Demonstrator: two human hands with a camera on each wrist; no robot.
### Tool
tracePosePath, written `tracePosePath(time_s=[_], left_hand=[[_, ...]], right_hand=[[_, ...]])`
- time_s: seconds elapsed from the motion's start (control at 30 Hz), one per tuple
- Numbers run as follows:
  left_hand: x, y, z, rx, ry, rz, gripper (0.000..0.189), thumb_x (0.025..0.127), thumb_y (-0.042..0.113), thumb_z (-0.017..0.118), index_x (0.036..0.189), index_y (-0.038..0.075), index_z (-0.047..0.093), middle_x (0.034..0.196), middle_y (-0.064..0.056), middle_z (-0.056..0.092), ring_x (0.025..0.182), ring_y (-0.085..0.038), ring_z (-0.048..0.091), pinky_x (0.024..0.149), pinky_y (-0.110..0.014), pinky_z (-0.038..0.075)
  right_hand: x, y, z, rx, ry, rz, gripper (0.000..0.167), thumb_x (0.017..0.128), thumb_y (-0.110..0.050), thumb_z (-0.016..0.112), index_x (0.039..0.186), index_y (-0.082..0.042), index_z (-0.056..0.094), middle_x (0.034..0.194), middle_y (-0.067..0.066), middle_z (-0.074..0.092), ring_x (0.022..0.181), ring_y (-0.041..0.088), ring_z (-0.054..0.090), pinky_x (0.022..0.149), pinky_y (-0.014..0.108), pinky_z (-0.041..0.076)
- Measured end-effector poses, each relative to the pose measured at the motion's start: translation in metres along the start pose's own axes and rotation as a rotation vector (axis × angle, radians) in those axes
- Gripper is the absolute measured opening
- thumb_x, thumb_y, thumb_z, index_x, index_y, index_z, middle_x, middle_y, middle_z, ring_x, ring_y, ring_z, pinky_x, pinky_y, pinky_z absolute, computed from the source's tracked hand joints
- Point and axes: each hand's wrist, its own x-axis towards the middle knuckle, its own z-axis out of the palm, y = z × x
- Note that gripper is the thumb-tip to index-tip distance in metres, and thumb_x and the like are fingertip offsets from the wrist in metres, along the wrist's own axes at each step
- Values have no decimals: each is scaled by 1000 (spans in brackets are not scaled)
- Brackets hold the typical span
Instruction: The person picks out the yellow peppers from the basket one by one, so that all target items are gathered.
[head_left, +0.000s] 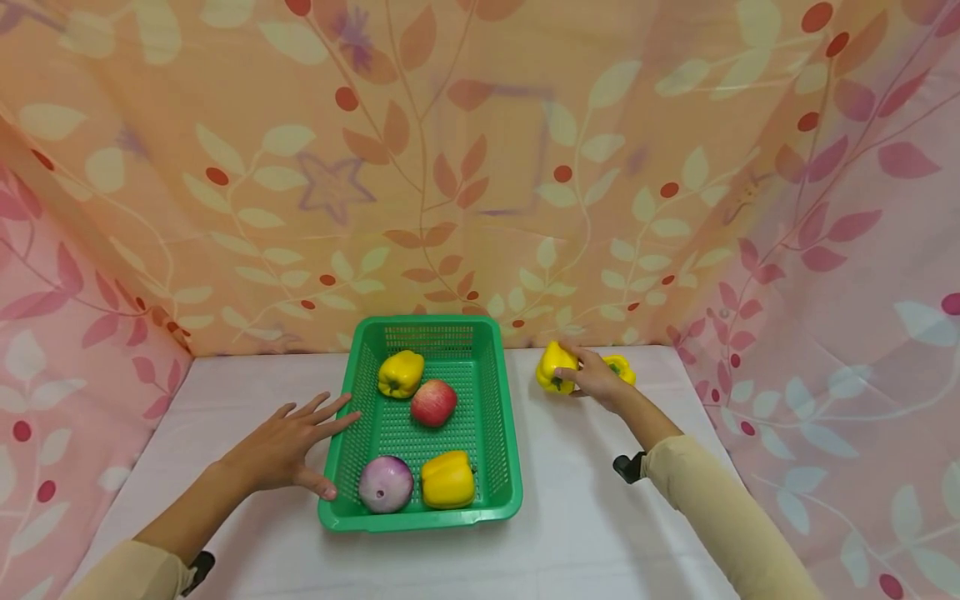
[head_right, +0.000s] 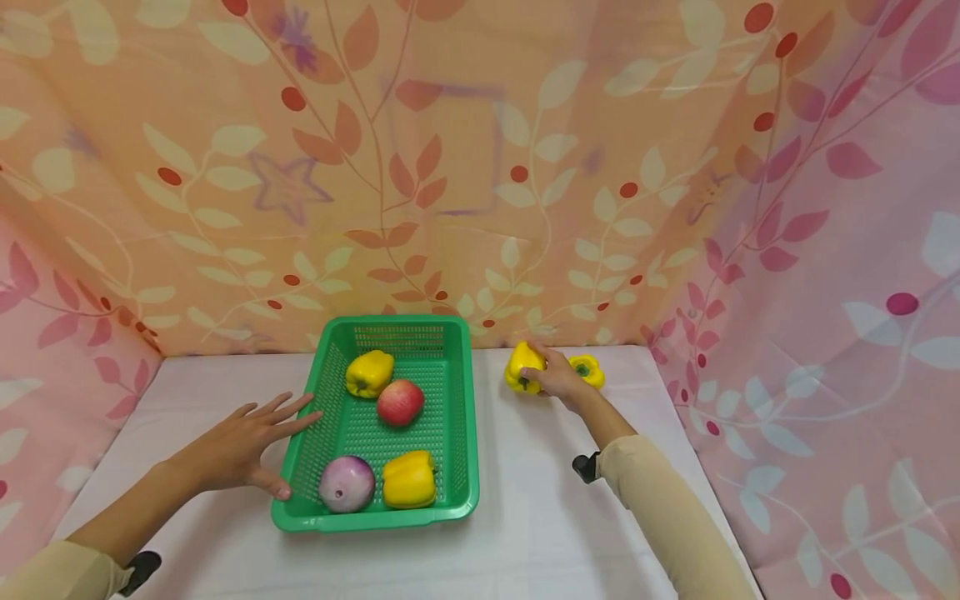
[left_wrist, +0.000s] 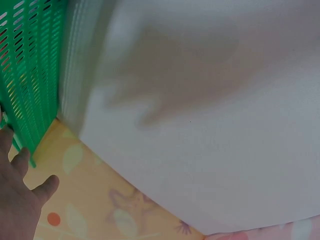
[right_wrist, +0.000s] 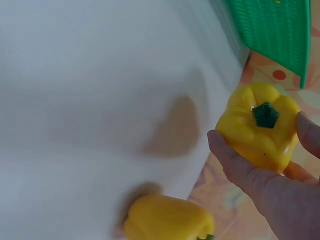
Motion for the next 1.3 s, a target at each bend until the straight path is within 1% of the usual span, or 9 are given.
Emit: tracePosePath(time_s=[0.17, 0.3, 0.47, 0.63, 0.83, 0.93, 1.03, 1.17, 1.3], left_hand=[[0, 1, -1, 4, 3, 3, 110, 63, 78, 71, 149, 14, 47, 156, -16, 38, 139, -51, 34, 97, -78, 33], [0, 1, 0, 4, 2, -3, 110, 63, 78, 71, 149, 15, 47, 157, -16, 38, 139, -51, 34, 97, -78, 32], [-1, 0, 1, 2, -1, -3, 109, 63, 77, 72, 149, 14, 47, 157, -16, 37, 139, -51, 33, 97, -78, 32], [-1, -1, 3, 4, -9, -15, 110, 63, 76, 73, 151, 16, 45, 158, -14, 35, 141, -49, 31, 99, -77, 31], [-1, -2, 4, 6, -16, -18, 109, 63, 74, 76, 151, 16, 45, 158, -14, 35, 141, -49, 31, 99, -77, 31], [-1, -1, 3, 3, -16, -17, 109, 63, 73, 76, 151, 16, 45, 159, -14, 35, 141, -49, 31, 99, -77, 30], [-1, -1, 3, 6, -17, -17, 109, 63, 73, 76, 151, 16, 45, 159, -14, 35, 141, -49, 31, 100, -77, 30], [0, -2, 3, 12, -18, -16, 109, 63, 74, 76, 151, 17, 45, 158, -14, 35, 141, -49, 32, 99, -77, 31], [0, -3, 4, 14, -17, -14, 109, 63, 74, 76, 151, 16, 45, 158, -14, 35, 141, -49, 32, 99, -77, 31]], right_hand=[[0, 14, 2, -23, 25, 48, 69, 101, -16, 60, 159, -15, 23, 159, 21, 23, 131, 38, 41, 101, 54, 47], [0, 26, 5, -44, 35, 72, 68, 101, -17, 60, 159, -15, 24, 158, 23, 24, 129, 38, 40, 100, 49, 50], [-1, 37, 9, -11, 47, 109, 69, 102, -18, 58, 160, -15, 20, 157, 23, 23, 131, 39, 39, 100, 48, 49], [-3, 41, 10, 50, 59, 125, 69, 103, -20, 56, 160, -15, 18, 158, 23, 22, 133, 40, 40, 103, 51, 46], [-2, 40, 7, 62, 42, 133, 67, 105, -19, 53, 160, -14, 16, 159, 24, 20, 134, 42, 38, 103, 53, 45], [-1, 41, 6, 63, 31, 138, 68, 105, -20, 53, 161, -13, 15, 159, 23, 19, 134, 41, 38, 104, 52, 45], [1, 41, 5, 48, 31, 134, 68, 104, -21, 54, 160, -12, 16, 160, 23, 18, 136, 41, 35, 107, 52, 42], [0, 39, 4, -20, 53, 130, 71, 103, -23, 55, 160, -11, 15, 162, 22, 16, 143, 39, 26, 115, 54, 29], [-2, 32, 3, -88, 73, 137, 75, 101, -27, 57, 161, -12, 14, 164, 22, 12, 147, 41, 19, 117, 57, 23]])
